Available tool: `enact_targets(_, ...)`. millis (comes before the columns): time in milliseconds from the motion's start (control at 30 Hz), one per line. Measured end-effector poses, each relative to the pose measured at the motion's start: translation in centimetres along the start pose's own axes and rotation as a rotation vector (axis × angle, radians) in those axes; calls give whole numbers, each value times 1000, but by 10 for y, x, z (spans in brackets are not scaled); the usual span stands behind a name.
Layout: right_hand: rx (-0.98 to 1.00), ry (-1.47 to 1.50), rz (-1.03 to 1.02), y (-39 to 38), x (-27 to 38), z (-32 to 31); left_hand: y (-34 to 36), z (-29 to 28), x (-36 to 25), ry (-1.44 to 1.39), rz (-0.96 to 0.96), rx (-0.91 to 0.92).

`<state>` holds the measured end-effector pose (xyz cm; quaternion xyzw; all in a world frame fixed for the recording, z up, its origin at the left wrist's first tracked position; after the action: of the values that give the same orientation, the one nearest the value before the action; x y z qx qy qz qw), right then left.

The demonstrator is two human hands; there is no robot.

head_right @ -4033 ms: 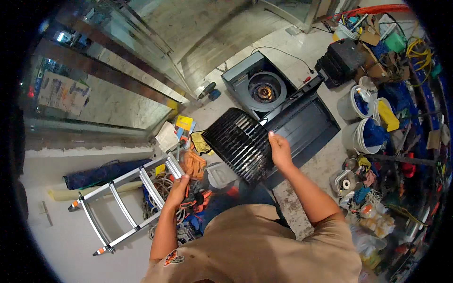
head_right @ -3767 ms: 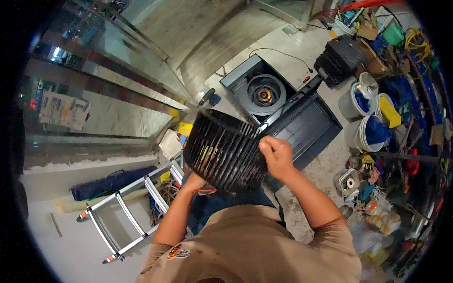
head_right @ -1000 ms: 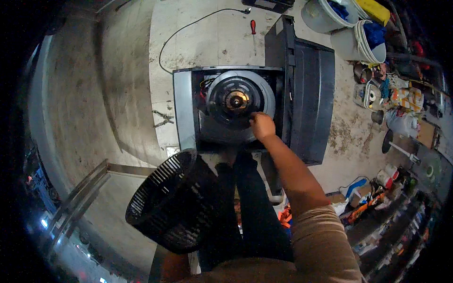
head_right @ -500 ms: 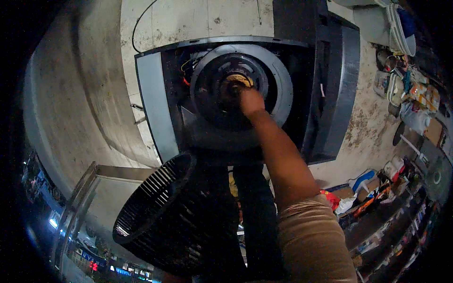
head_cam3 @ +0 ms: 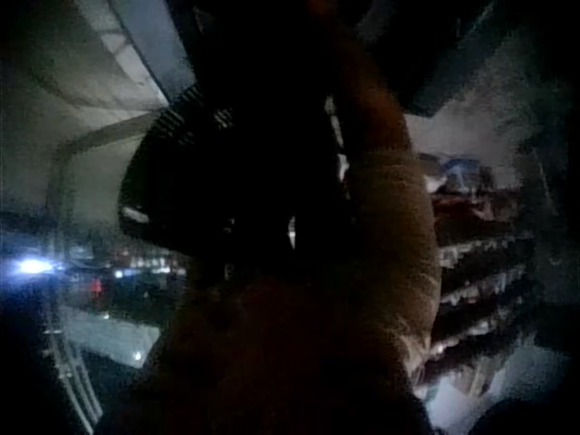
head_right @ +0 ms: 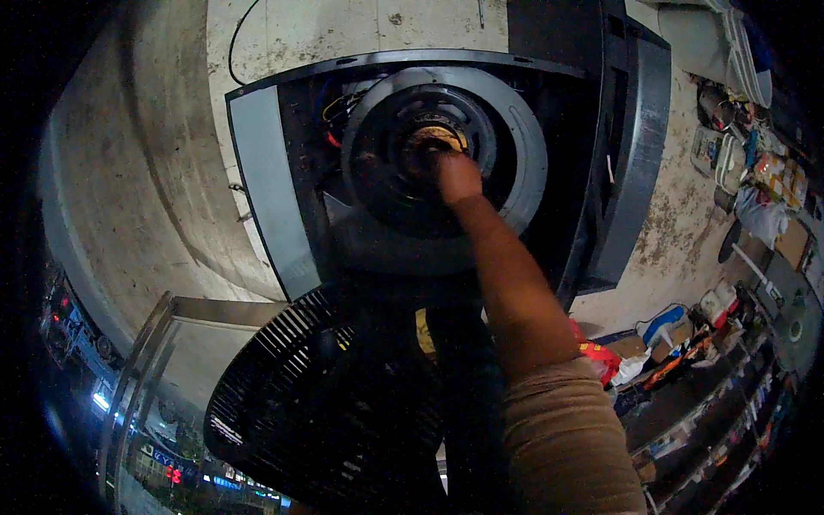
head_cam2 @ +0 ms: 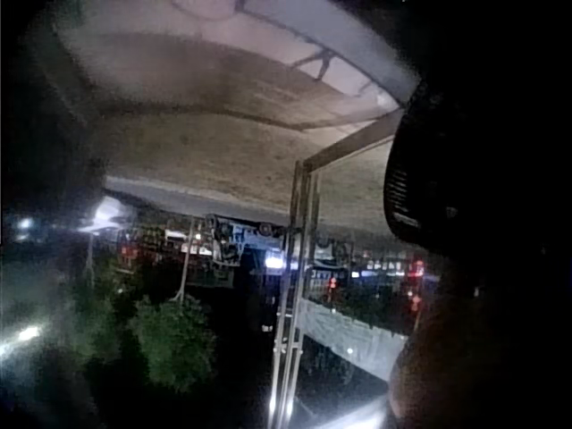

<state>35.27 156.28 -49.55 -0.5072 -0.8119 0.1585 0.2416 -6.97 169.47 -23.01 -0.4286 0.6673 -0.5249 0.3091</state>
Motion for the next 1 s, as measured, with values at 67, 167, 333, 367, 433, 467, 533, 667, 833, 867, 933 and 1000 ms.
enact_targets(67, 5, 15, 24, 0, 1, -3, 0, 1, 0, -2, 0, 0)
enact_targets(167, -17, 69, 30, 0, 1, -10, -2, 4, -1, 5, 4, 1)
enact_targets(333, 35, 115, 65, -11, 2, -48, -7, 21, -8, 26, 9, 25)
enact_targets(367, 42, 136, 80, -19, 5, -67, -11, 27, -8, 31, 6, 32)
enact_targets(433, -202, 209, 33, -45, -9, -114, -17, 44, -13, 54, 2, 57)
enact_targets(467, -326, 242, 4, -60, -18, -137, -17, 58, -16, 65, -1, 82)
enact_targets(533, -538, 97, -69, -91, -33, -200, -25, 87, -19, 92, -19, 104)
enact_targets(667, -724, 41, 146, -123, -98, -263, -40, 173, -27, 149, -114, 141)
enact_targets(833, -690, 100, 288, -88, -145, -268, -52, 297, -54, 100, -83, 101)
enact_targets(867, -690, 97, 307, -75, -152, -266, -49, 314, -61, 72, -46, 127)
enact_targets(933, -651, 153, 341, -44, -161, -261, -36, 345, -71, 1, -10, 170)
enact_targets(1000, -644, 139, 365, -26, -157, -262, -15, 365, -72, -102, -40, 276)
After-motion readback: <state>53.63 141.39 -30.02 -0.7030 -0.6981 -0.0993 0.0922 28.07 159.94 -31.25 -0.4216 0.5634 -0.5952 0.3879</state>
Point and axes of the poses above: each hand's wrist, its own y-axis towards the middle knuckle, its own z-axis out of the palm, x = y × z, the point moved 7 cm from there along y, towards the middle knuckle, and after that the axes turned 14 degrees about -y, right-handed, at the moved point
